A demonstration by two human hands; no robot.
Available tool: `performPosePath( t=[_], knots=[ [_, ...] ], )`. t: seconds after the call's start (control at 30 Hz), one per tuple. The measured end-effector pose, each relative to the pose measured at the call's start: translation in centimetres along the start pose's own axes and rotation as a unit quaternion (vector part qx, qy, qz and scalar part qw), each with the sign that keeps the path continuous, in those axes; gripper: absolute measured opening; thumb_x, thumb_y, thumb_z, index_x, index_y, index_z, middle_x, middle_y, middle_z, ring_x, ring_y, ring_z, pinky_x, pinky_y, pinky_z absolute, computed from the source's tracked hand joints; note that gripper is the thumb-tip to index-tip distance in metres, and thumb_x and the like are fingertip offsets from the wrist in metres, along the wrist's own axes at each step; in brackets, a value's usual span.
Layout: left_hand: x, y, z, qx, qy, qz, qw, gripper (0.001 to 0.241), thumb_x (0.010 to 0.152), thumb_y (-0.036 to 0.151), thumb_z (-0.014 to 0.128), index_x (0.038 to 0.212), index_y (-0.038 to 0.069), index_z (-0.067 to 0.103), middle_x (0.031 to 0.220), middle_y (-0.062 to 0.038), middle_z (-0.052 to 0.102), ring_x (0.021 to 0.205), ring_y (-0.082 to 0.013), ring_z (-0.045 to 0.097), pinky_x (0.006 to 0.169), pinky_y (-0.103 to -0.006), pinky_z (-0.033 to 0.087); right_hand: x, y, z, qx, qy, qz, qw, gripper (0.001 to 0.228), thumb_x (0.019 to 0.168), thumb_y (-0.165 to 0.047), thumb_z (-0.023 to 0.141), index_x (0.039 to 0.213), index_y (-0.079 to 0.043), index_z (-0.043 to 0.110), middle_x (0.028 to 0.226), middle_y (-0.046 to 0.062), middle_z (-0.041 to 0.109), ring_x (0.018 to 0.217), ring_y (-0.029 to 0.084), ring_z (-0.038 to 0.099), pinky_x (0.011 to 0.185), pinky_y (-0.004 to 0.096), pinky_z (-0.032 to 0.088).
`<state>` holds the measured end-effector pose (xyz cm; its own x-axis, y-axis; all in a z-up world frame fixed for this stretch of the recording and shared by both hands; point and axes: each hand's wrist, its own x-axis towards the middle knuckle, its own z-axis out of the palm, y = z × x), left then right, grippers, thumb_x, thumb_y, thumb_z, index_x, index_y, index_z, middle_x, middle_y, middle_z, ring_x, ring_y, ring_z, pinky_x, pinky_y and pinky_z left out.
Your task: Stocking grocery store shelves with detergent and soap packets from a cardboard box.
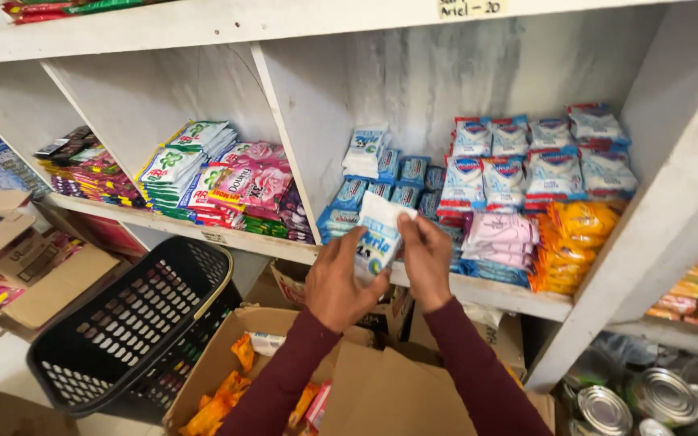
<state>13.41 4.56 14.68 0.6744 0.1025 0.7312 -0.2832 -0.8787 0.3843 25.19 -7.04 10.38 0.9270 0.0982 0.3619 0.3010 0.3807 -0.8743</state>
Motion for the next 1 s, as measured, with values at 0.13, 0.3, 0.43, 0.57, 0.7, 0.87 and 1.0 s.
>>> performPosePath(
  t=[0.13,0.3,0.43,0.57,0.7,0.87,1.0],
  knots=[
    [3.9,-3.2,1.8,-0.012,0.01,-0.011,1.0,0.067,0.072,0.027,0.083,0.13,0.002,0.059,0.104,-0.025,0.068,0.096,-0.0457,0.066,0.081,-0.0522,0.054,5.5,2.4,1.1,0.071,-0.008,0.041,0.997,0.025,0.103,-0.024,0.064,0.094,-0.002,0.071,0.081,-0.003,0.067,0.066,0.005,0.06,0.058,0.025,0.052],
    [11.2,-8.3,4.9,0.008,0.058,-0.06,0.996,0.059,0.07,0.028,0.083,0.121,0.007,0.063,0.1,-0.026,0.069,0.092,-0.0462,0.068,0.078,-0.0534,0.055,13.0,6.9,1.7,0.164,0.017,0.108,0.98,0.038,0.105,-0.035,0.049,0.126,-0.005,0.061,0.104,0.007,0.068,0.087,0.017,0.064,0.078,0.035,0.057],
    [16.7,-11.6,7.9,0.03,0.072,-0.055,0.995,0.057,0.071,0.028,0.084,0.119,0.006,0.063,0.1,-0.026,0.07,0.095,-0.0463,0.067,0.083,-0.0548,0.055,17.9,10.8,2.4,0.148,0.041,0.137,0.979,0.05,0.105,-0.046,0.041,0.134,-0.008,0.057,0.114,0.009,0.066,0.098,0.022,0.062,0.084,0.039,0.053],
    [20.7,-13.9,10.9,0.074,0.01,-0.108,0.991,0.06,0.068,0.031,0.086,0.115,0.004,0.06,0.102,-0.027,0.068,0.098,-0.0465,0.065,0.083,-0.0563,0.054,22.3,14.0,2.9,0.169,0.07,0.178,0.967,0.066,0.102,-0.059,0.036,0.141,-0.009,0.053,0.119,0.01,0.063,0.1,0.024,0.058,0.085,0.041,0.051],
    [23.9,-15.7,13.6,0.13,-0.001,-0.103,0.986,0.061,0.069,0.03,0.085,0.116,0.002,0.059,0.103,-0.027,0.068,0.102,-0.0475,0.064,0.083,-0.0559,0.055,25.4,15.3,3.4,0.154,0.094,0.188,0.965,0.073,0.098,-0.064,0.038,0.147,-0.011,0.047,0.13,0.011,0.062,0.101,0.025,0.057,0.087,0.043,0.05],
    [27.4,-17.4,16.3,0.156,-0.051,-0.138,0.977,0.056,0.07,0.026,0.082,0.118,0.004,0.062,0.108,-0.027,0.067,0.104,-0.0444,0.065,0.084,-0.0544,0.056,26.9,15.2,4.1,0.133,0.097,0.2,0.966,0.077,0.098,-0.067,0.032,0.152,-0.013,0.042,0.137,0.013,0.061,0.108,0.027,0.057,0.089,0.044,0.048],
    [28.3,-18.7,18.4,0.218,-0.147,-0.164,0.951,0.032,0.076,0.026,0.077,0.102,0.008,0.076,0.113,-0.02,0.068,0.112,-0.0394,0.063,0.089,-0.0484,0.057,26.9,15.8,4.6,0.107,0.067,0.203,0.971,0.08,0.099,-0.068,0.024,0.156,-0.014,0.034,0.143,0.014,0.061,0.115,0.027,0.058,0.093,0.042,0.047]
  ],
)
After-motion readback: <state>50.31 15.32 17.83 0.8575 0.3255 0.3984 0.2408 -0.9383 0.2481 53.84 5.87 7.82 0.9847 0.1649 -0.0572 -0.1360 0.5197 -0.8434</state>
